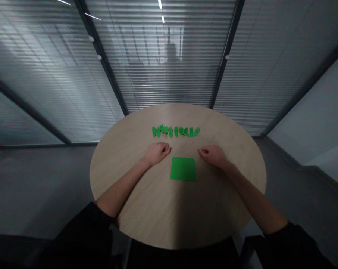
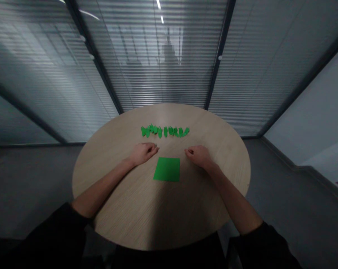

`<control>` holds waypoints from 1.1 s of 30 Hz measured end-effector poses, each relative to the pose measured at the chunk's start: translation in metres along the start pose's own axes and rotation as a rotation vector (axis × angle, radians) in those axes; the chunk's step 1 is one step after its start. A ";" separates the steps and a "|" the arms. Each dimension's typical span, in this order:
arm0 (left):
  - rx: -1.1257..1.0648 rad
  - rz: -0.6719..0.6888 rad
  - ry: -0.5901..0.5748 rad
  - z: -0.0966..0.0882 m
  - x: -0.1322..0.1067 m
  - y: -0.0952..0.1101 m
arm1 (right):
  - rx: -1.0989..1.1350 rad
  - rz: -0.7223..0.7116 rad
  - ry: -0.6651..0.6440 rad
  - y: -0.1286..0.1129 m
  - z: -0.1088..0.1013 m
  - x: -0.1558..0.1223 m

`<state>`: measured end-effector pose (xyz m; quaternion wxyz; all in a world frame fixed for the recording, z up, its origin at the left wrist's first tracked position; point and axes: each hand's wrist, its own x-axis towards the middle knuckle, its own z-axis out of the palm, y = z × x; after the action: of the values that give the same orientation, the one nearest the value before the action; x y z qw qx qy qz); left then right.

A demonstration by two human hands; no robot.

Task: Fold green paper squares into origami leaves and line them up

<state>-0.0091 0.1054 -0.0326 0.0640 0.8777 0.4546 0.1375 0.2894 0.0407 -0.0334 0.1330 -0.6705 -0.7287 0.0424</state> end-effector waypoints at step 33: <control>-0.105 0.192 -0.034 -0.009 -0.011 0.042 | 0.012 0.003 0.006 0.001 0.001 0.000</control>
<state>0.0149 0.0717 -0.0157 0.1041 0.9149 0.3592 0.1517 0.2899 0.0408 -0.0344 0.1391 -0.6710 -0.7269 0.0449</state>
